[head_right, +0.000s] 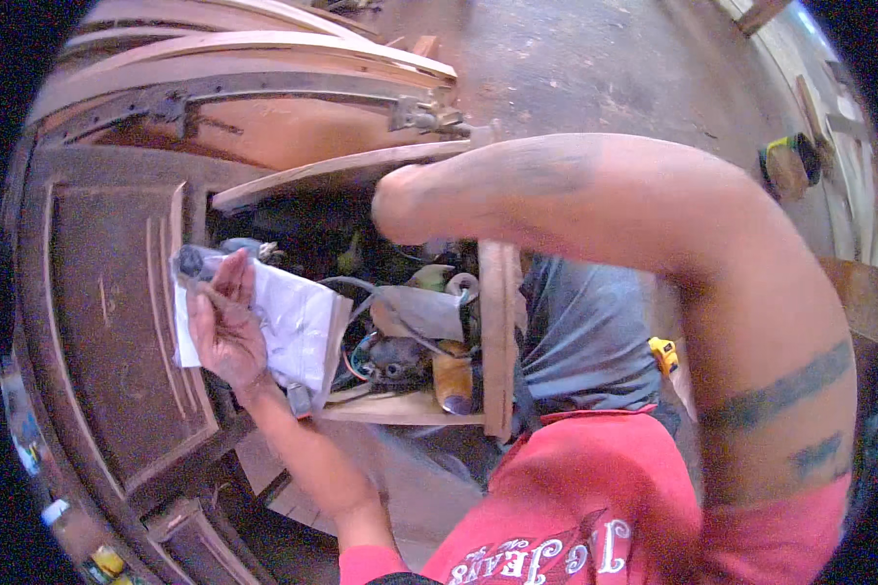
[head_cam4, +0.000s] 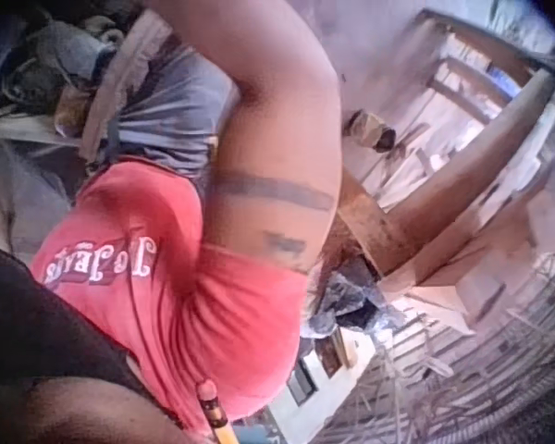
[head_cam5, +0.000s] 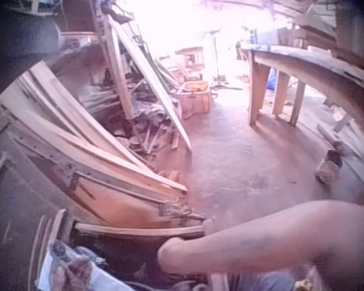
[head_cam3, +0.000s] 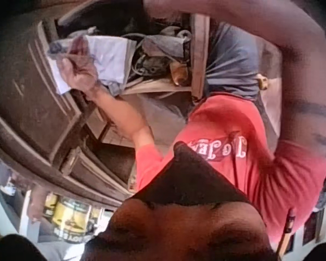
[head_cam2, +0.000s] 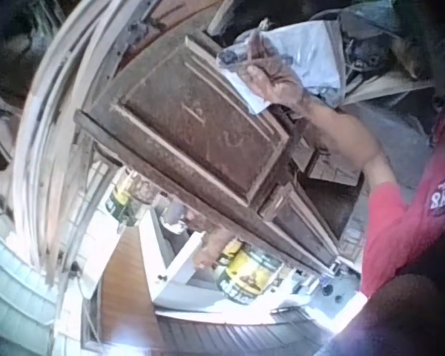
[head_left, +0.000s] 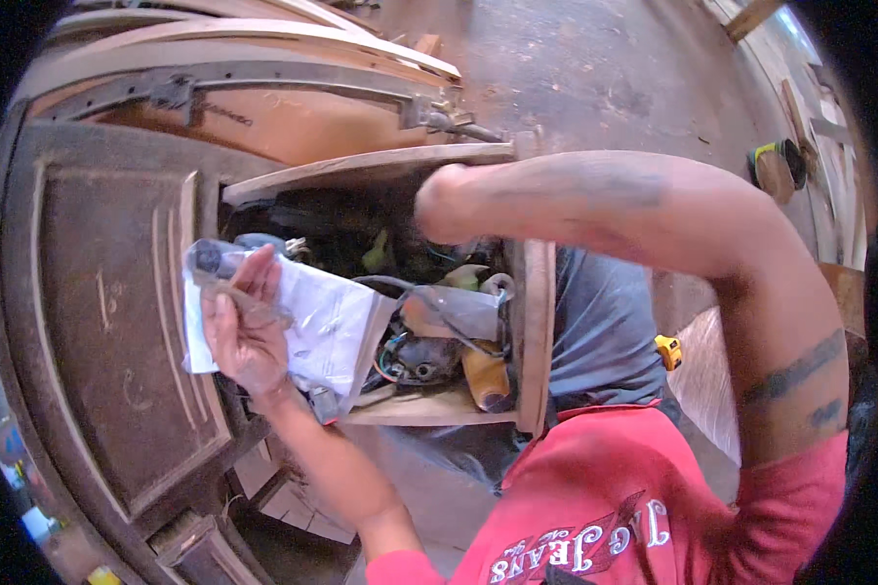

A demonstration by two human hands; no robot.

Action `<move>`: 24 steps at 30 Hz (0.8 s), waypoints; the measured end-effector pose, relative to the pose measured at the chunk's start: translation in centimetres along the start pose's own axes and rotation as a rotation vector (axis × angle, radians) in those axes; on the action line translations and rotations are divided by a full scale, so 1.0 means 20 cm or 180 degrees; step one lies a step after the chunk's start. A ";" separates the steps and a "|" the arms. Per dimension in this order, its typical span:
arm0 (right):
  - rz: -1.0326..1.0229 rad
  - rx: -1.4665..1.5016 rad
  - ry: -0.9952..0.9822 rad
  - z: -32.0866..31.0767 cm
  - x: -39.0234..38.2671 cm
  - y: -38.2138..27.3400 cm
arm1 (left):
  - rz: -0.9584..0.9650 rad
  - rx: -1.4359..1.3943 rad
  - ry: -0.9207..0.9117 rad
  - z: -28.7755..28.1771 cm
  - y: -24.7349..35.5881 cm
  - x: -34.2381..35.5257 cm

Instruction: Searching through and organizing a drawer containing woodworking tools and equipment.

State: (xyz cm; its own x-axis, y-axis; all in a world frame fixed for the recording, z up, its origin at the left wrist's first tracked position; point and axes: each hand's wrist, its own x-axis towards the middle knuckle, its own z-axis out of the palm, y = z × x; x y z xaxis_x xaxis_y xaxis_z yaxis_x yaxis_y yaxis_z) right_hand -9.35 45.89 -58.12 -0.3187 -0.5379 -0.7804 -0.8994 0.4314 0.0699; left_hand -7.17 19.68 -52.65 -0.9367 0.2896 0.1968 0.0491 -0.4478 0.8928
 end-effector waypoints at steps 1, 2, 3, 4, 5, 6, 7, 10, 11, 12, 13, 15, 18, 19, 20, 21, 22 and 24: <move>0.0297 0.0428 0.0619 0.15 0.08 0.04 | 0.0006 -0.0091 -0.0058 0.02 -0.02 0.02; 0.0529 0.1967 0.0900 0.02 -0.28 0.00 | 0.0028 0.0055 0.0152 -0.05 0.00 -0.04; 0.0377 0.1850 0.0870 0.04 -0.38 0.04 | 0.0064 0.0126 0.0075 -0.04 -0.01 -0.01; 0.0243 0.1719 0.0846 0.06 -0.47 0.07 | 0.0049 0.0084 0.0125 -0.02 -0.01 0.00; 0.0376 0.1842 0.1010 0.04 -0.59 0.08 | 0.0028 0.0038 0.0182 0.00 -0.02 0.00; 0.0292 0.2250 0.1627 0.12 -0.69 0.10 | 0.0038 0.0003 0.0156 0.02 -0.02 0.01; 0.0346 0.2401 0.1824 0.15 -0.78 0.09 | 0.0067 0.0015 0.0188 0.03 -0.01 0.01; 0.0541 0.2821 0.1973 0.05 -0.91 0.02 | 0.0011 0.0068 0.0196 0.03 0.02 -0.01; 0.0746 0.3131 0.1908 0.03 -0.94 -0.03 | 0.0032 0.0061 0.0189 0.03 0.02 -0.01; 0.0775 0.3555 0.2304 0.07 -0.86 -0.09 | 0.0026 0.0084 0.0170 0.03 0.02 -0.01; 0.0934 0.3783 0.2494 0.06 -0.78 -0.18 | -0.0010 0.0081 0.0111 0.04 -0.01 0.01; 0.0801 0.4088 0.2597 -0.02 -0.51 -0.38 | 0.0002 0.0064 0.0008 0.01 0.01 0.00; -0.0664 0.4366 0.4074 -0.19 -0.18 -0.82 | -0.0110 -0.0025 0.0048 0.02 0.04 -0.02; -0.0677 0.4187 0.4185 -0.27 -0.21 -0.97 | -0.0229 -0.0093 0.0218 0.03 0.06 -0.05; -0.0567 0.3879 0.4314 -0.32 -0.21 -1.11 | -0.0445 0.0269 0.0283 0.00 0.08 -0.09; -0.0401 0.3577 0.4435 -0.33 -0.18 -1.17 | -0.0466 0.0293 0.0233 0.04 0.10 -0.13; -0.0395 0.3598 0.4490 -0.36 -0.15 -1.18 | -0.0389 0.0981 0.0119 0.09 0.13 -0.18; -0.0316 0.4246 0.4016 -0.39 -0.13 -1.19 | -0.0391 0.2062 0.0036 0.19 0.21 -0.30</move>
State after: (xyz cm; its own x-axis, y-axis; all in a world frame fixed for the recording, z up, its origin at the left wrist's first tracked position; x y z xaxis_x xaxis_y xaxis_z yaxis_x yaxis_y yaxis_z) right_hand 10.60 31.40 -52.99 -0.8599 -0.4815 0.1694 -0.3195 0.2489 -0.9143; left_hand -0.08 19.23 -48.49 -0.9522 0.2957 0.0767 0.1369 0.1886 0.9725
